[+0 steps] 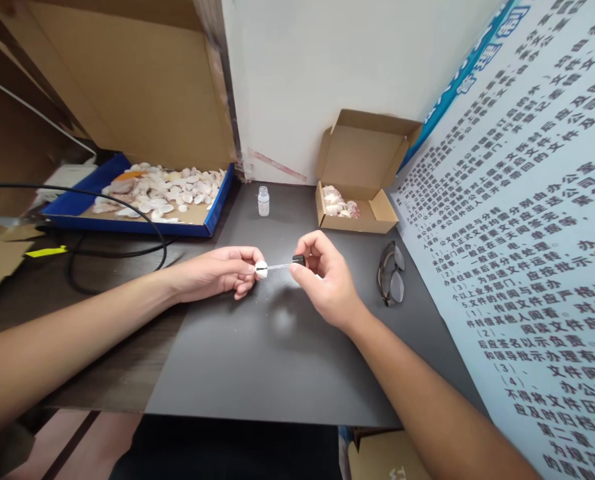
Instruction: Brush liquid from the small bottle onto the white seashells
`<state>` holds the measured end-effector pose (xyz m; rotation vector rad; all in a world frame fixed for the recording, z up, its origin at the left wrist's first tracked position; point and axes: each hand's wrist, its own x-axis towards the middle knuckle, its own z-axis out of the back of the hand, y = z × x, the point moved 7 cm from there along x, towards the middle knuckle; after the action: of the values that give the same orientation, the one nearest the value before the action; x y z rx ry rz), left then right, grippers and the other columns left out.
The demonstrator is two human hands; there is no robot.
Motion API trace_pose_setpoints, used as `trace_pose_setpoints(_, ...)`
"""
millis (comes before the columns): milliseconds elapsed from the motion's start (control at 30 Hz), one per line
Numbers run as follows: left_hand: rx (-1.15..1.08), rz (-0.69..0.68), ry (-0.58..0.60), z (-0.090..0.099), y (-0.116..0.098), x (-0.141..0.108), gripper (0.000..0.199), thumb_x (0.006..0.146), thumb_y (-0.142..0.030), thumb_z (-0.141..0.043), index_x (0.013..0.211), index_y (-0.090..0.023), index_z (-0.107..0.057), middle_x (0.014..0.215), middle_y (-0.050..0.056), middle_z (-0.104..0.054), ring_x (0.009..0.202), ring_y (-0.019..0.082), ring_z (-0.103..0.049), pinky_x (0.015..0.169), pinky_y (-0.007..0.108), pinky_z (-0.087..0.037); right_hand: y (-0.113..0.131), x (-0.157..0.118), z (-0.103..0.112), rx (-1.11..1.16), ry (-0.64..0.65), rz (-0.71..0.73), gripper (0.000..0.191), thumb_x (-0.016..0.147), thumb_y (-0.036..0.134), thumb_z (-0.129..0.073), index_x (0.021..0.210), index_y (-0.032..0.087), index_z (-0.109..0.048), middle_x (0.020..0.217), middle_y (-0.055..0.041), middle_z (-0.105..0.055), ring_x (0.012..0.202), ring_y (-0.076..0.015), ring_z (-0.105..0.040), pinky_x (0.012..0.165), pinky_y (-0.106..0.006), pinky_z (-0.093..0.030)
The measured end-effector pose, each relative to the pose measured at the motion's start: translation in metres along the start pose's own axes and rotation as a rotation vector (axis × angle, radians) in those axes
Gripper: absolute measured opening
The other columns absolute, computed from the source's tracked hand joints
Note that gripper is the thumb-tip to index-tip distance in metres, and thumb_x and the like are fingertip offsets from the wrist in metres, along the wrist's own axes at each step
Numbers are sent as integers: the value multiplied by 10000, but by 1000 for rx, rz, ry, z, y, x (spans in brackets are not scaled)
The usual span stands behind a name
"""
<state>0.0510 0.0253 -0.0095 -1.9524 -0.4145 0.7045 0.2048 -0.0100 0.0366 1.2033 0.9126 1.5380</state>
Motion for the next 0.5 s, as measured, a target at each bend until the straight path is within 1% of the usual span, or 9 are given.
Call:
trace_pose_setpoints(67, 3, -3, -1, 0, 0, 0, 146, 762, -212, -693, 846, -148, -591, 734, -7, -604, 563, 76, -524, 559, 224, -440, 0, 0, 0, -87, -2, -3, 147, 781, 183, -582, 852, 231, -462, 639, 75, -388, 527, -101, -371, 513, -257, -321)
trace_pose_setpoints(133, 6, -2, -1, 0, 0, 0, 150, 761, -219, -698, 845, -147, -597, 727, -7, -600, 563, 75, -522, 559, 225, -436, 0, 0, 2, -183, -36, -1, 161, 760, 154, -587, 829, 228, -462, 639, 70, -403, 543, -103, -377, 530, -260, -326)
trace_pose_setpoints(200, 8, 4, -2, 0, 0, 0, 156, 763, -227, -701, 849, -148, -599, 708, -11, -593, 562, 78, -522, 559, 226, -432, 0, -1, 4, -176, -58, -4, 157, 760, 150, -578, 827, 229, -459, 650, 65, -409, 547, -103, -379, 529, -260, -325)
trace_pose_setpoints(333, 14, 11, -9, 0, 1, 0, 166, 760, -234, -710, 851, -152, -597, 681, -18, -582, 561, 82, -514, 556, 228, -426, -3, -1, 2, -15, -23, -20, 126, 799, 199, -556, 862, 233, -453, 665, 69, -377, 518, -96, -365, 499, -253, -311)
trace_pose_setpoints(400, 19, 9, -10, -1, 1, 0, 168, 760, -240, -713, 845, -151, -599, 674, -21, -575, 562, 81, -511, 557, 226, -424, -2, -1, 1, -61, -24, -21, 134, 792, 199, -568, 861, 232, -457, 658, 72, -373, 521, -96, -366, 504, -253, -315)
trace_pose_setpoints(500, 30, 4, -3, -1, 1, 0, 162, 766, -246, -709, 843, -146, -607, 665, -24, -562, 562, 77, -509, 560, 221, -422, 1, 0, 5, -202, -80, -15, 167, 751, 158, -587, 824, 230, -455, 641, 72, -385, 535, -99, -365, 520, -253, -322)
